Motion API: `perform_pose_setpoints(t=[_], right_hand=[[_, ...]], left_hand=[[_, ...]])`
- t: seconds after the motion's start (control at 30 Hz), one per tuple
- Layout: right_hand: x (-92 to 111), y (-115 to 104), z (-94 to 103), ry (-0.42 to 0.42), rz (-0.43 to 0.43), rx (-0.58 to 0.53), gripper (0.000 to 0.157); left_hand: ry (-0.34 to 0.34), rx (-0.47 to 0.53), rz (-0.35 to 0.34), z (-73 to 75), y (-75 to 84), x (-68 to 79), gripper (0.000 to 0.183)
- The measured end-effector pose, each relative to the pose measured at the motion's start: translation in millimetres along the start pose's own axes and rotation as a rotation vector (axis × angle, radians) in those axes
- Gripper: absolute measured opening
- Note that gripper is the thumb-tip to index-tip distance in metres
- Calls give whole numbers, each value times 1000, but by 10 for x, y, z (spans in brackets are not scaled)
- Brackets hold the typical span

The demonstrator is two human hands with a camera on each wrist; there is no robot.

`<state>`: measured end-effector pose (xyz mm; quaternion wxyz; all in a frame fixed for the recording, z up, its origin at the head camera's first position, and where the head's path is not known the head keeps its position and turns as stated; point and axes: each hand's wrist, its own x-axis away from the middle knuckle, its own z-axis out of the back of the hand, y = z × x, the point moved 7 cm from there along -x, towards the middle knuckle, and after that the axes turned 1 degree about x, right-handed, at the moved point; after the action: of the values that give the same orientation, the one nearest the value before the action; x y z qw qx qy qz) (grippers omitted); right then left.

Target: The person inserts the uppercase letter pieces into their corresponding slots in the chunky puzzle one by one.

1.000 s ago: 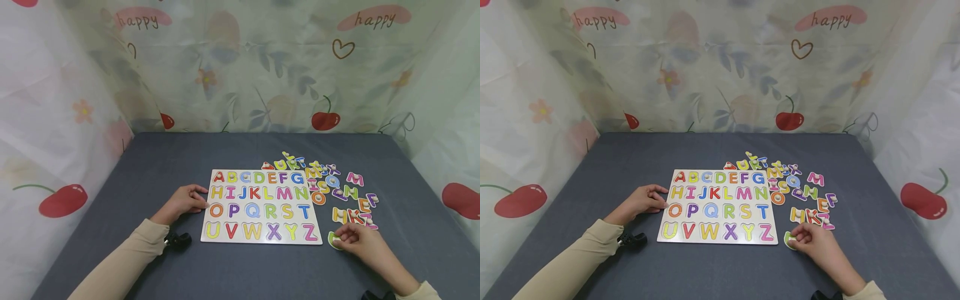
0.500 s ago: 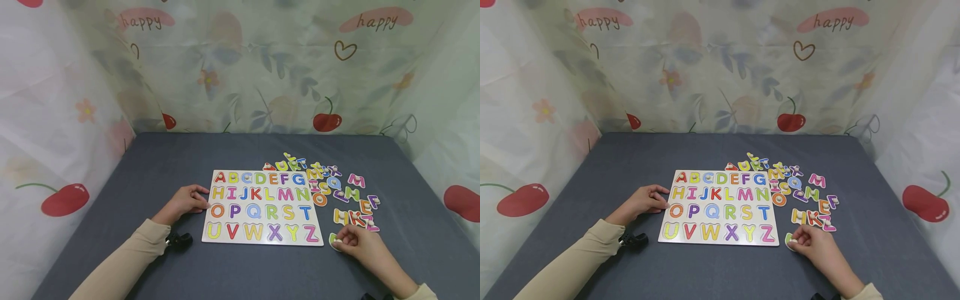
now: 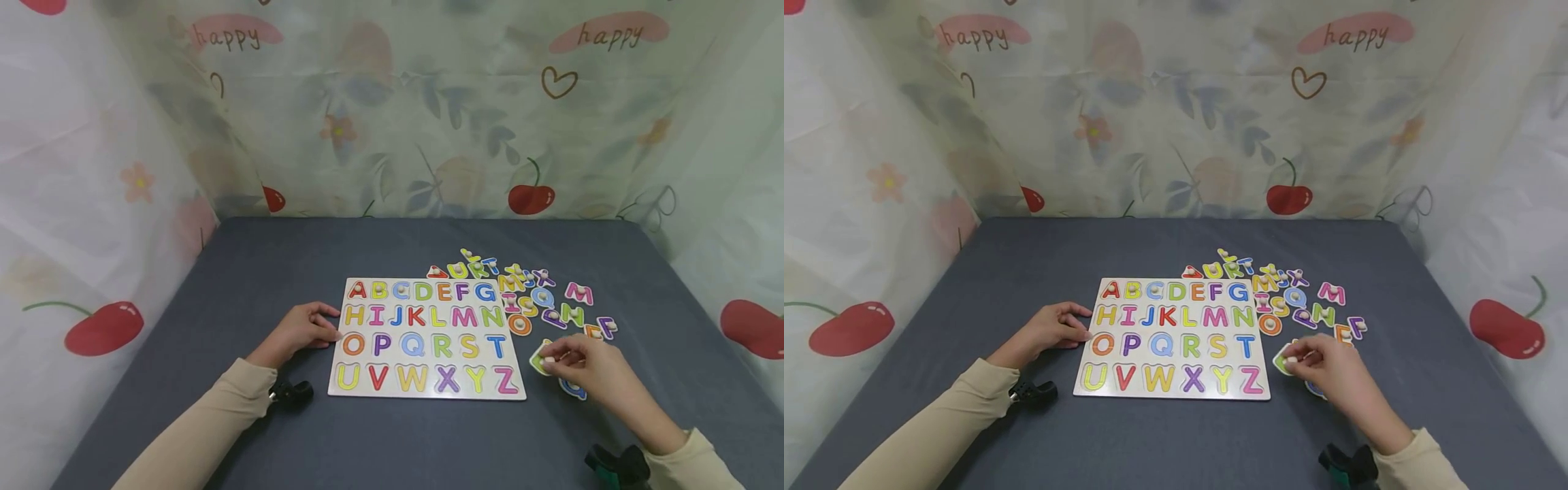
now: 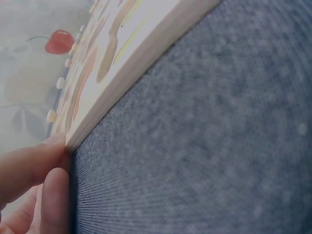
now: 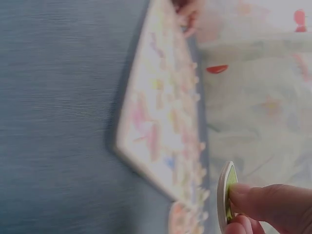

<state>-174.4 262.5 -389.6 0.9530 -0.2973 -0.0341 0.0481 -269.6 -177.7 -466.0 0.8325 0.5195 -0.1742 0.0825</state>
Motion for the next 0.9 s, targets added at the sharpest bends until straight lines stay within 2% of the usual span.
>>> perform_pose_setpoints(t=[0.17,0.33,0.6,0.9], right_hand=[[-270,-195,91,-23,36,-75,23],[-620,-393,65,-66,75,-146,25],[-1166,-779,-187,-150,118,-206,19],[-1559,-1027,-544,-166,100,-264,18]], left_hand=[[2,3,12,5,0,4,48],[-1,5,7,5,3,0,49],[-2,3,5,8,-12,-1,49],[-13,9,-4,3,-19,-9,50]])
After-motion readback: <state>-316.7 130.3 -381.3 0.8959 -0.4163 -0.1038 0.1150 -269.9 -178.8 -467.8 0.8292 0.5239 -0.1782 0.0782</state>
